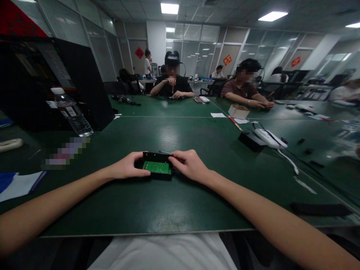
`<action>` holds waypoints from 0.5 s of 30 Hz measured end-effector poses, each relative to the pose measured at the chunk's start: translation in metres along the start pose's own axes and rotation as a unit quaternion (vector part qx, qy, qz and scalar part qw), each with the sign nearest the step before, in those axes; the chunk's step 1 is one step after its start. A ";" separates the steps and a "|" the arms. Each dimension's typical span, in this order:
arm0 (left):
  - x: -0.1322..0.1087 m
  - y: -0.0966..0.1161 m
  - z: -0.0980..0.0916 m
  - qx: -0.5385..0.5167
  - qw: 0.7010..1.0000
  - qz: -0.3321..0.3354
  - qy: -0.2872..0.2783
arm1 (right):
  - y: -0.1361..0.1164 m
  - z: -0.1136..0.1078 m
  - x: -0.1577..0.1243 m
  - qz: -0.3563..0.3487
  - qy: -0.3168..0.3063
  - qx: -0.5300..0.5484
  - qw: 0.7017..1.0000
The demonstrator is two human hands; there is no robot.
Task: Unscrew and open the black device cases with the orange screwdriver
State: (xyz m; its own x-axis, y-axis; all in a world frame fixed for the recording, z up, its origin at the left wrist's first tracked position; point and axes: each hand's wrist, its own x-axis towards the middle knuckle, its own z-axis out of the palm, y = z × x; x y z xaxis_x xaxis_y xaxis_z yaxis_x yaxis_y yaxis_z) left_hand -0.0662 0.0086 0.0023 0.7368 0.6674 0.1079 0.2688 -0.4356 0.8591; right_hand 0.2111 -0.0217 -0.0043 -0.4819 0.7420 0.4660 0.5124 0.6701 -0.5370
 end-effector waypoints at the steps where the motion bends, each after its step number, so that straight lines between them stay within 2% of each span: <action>1: 0.001 0.000 0.001 -0.014 1.000 -0.002 -0.005 | -0.001 0.000 0.000 0.002 -0.003 -0.001 1.000; 5: 0.004 0.000 0.004 -0.048 0.999 -0.005 -0.015 | -0.004 0.000 0.001 0.005 -0.013 -0.007 1.000; 15: 0.005 0.001 0.004 -0.053 0.998 -0.024 -0.022 | -0.008 -0.004 0.004 -0.004 -0.020 0.003 1.000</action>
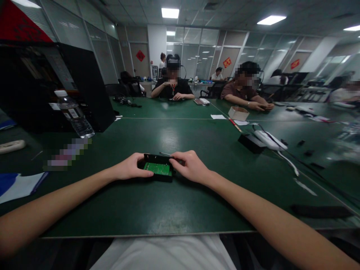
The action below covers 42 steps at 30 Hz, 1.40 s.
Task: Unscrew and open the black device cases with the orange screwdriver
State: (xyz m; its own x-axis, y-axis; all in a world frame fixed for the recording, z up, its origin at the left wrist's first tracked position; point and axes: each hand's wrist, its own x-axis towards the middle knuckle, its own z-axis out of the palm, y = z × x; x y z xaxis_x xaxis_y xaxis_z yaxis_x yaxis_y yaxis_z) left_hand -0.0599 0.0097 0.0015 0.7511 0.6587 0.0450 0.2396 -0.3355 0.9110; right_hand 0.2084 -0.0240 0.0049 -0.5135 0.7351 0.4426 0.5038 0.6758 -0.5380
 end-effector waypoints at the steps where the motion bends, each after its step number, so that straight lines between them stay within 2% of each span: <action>1: 0.000 0.000 0.000 0.001 1.000 -0.001 -0.001 | 0.000 0.000 0.000 -0.001 -0.001 0.000 1.000; 13: -0.001 0.002 0.001 0.011 1.000 0.012 0.003 | 0.001 -0.006 -0.001 -0.006 -0.022 0.002 1.000; 19: -0.001 -0.007 0.005 -0.065 0.988 -0.008 0.138 | 0.002 0.001 -0.001 0.031 -0.066 0.018 0.997; 22: 0.002 -0.011 0.005 -0.131 0.972 -0.005 0.194 | -0.001 0.008 -0.001 0.008 -0.090 0.021 0.996; 26: 0.006 -0.014 0.005 -0.222 0.950 -0.005 0.218 | -0.012 0.025 -0.003 -0.028 -0.078 -0.031 0.996; 31: 0.007 -0.014 0.006 -0.239 0.946 -0.004 0.221 | -0.028 0.029 -0.002 -0.031 -0.108 -0.050 0.992; 34: 0.005 -0.012 0.006 -0.239 0.943 -0.016 0.230 | -0.038 0.013 -0.006 -0.005 -0.148 -0.074 0.986; 37: 0.004 -0.008 0.005 -0.229 0.943 -0.026 0.238 | -0.041 -0.016 -0.021 0.016 -0.173 -0.123 0.977; 39: 0.003 -0.006 0.006 -0.221 0.947 -0.021 0.234 | -0.033 -0.043 -0.039 0.047 -0.137 -0.160 0.976; 42: 0.002 -0.005 0.008 -0.215 0.953 -0.010 0.214 | 0.001 -0.094 -0.075 0.156 -0.080 -0.214 0.961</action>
State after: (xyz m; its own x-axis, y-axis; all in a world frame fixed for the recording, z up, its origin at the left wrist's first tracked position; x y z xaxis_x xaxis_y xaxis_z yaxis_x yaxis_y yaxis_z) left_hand -0.0554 0.0076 -0.0065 0.4067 0.9076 0.1043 -0.0912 -0.0733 0.9931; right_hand 0.3128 -0.0735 0.0390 -0.3745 0.9109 0.1734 0.8727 0.4094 -0.2661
